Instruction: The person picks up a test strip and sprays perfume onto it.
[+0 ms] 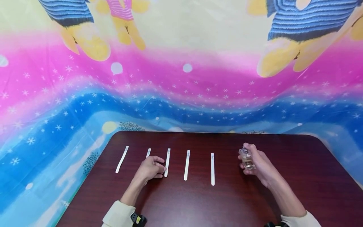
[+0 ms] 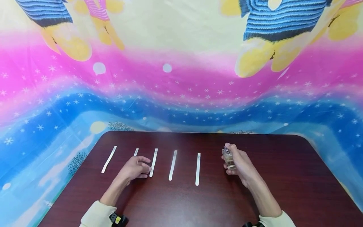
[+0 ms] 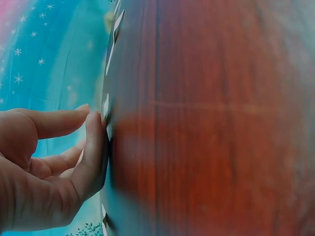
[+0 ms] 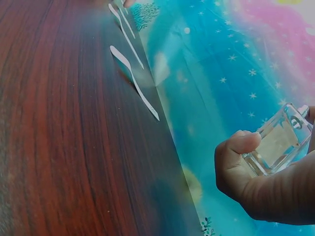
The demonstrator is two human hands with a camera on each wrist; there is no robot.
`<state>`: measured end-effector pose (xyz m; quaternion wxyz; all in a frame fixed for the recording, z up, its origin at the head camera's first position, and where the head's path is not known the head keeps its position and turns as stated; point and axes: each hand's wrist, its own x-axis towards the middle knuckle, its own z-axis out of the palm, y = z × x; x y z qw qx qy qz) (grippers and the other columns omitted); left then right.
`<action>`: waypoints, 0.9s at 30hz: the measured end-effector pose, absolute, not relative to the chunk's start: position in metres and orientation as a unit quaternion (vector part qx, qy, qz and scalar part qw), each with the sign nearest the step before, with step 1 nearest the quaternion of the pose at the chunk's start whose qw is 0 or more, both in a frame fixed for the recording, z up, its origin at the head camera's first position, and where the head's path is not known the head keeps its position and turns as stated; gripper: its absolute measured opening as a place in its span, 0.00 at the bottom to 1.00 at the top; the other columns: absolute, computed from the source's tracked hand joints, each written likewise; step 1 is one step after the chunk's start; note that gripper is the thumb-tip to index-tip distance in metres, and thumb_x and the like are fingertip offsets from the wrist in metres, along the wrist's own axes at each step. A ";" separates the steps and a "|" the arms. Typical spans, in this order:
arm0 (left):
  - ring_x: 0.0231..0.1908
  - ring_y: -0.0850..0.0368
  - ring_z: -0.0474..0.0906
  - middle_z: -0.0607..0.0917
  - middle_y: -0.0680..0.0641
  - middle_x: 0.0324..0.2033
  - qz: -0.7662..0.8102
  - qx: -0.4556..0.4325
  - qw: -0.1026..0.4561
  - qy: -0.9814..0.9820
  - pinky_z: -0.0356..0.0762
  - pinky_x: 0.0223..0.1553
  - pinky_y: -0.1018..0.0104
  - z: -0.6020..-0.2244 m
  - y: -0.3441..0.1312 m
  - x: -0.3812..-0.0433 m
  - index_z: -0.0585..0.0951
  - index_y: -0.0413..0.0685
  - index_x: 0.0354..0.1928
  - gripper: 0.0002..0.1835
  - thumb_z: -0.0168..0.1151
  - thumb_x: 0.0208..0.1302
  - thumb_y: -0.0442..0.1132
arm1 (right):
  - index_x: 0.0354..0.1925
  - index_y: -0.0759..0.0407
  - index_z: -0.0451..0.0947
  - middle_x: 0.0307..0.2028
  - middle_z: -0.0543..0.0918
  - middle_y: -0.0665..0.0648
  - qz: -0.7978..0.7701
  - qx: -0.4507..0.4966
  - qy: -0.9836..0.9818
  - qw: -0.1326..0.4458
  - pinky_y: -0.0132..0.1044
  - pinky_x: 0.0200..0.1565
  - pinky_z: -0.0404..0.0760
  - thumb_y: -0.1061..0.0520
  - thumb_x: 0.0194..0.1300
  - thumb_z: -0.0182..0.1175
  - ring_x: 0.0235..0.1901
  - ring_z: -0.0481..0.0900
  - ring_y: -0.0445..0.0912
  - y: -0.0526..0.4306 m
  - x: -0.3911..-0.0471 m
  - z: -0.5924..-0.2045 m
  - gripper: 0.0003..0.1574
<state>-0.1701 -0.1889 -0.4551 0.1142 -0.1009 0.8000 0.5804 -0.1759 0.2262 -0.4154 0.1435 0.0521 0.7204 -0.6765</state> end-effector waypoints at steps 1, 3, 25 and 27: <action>0.29 0.57 0.86 0.91 0.40 0.36 0.575 -0.100 0.112 0.804 0.92 0.32 0.61 -0.454 -0.189 -0.170 0.80 0.29 0.56 0.19 0.68 0.63 0.22 | 0.42 0.50 0.81 0.35 0.83 0.45 -0.677 0.052 0.720 0.143 0.32 0.27 0.84 0.33 0.84 0.42 0.30 0.81 0.41 0.226 -0.176 -0.415 0.30; 0.29 0.57 0.86 0.91 0.40 0.37 0.566 -0.101 0.108 0.811 0.93 0.33 0.60 -0.452 -0.189 -0.169 0.81 0.29 0.56 0.19 0.69 0.63 0.23 | 0.42 0.50 0.81 0.35 0.83 0.45 -0.678 0.052 0.720 0.143 0.32 0.27 0.84 0.34 0.84 0.42 0.29 0.81 0.41 0.225 -0.176 -0.414 0.30; 0.29 0.55 0.88 0.92 0.40 0.35 0.563 -0.048 0.124 0.816 0.93 0.34 0.62 -0.449 -0.137 -0.172 0.83 0.30 0.51 0.17 0.75 0.65 0.33 | 0.46 0.54 0.80 0.37 0.83 0.48 -0.669 0.049 0.725 0.157 0.32 0.29 0.84 0.32 0.84 0.43 0.30 0.81 0.42 0.218 -0.178 -0.418 0.32; 0.26 0.57 0.86 0.92 0.42 0.33 0.547 -0.045 0.125 0.827 0.92 0.31 0.63 -0.450 -0.131 -0.172 0.84 0.31 0.49 0.16 0.76 0.64 0.34 | 0.47 0.55 0.79 0.37 0.82 0.48 -0.665 0.051 0.728 0.159 0.33 0.28 0.84 0.32 0.84 0.43 0.31 0.81 0.42 0.218 -0.177 -0.419 0.32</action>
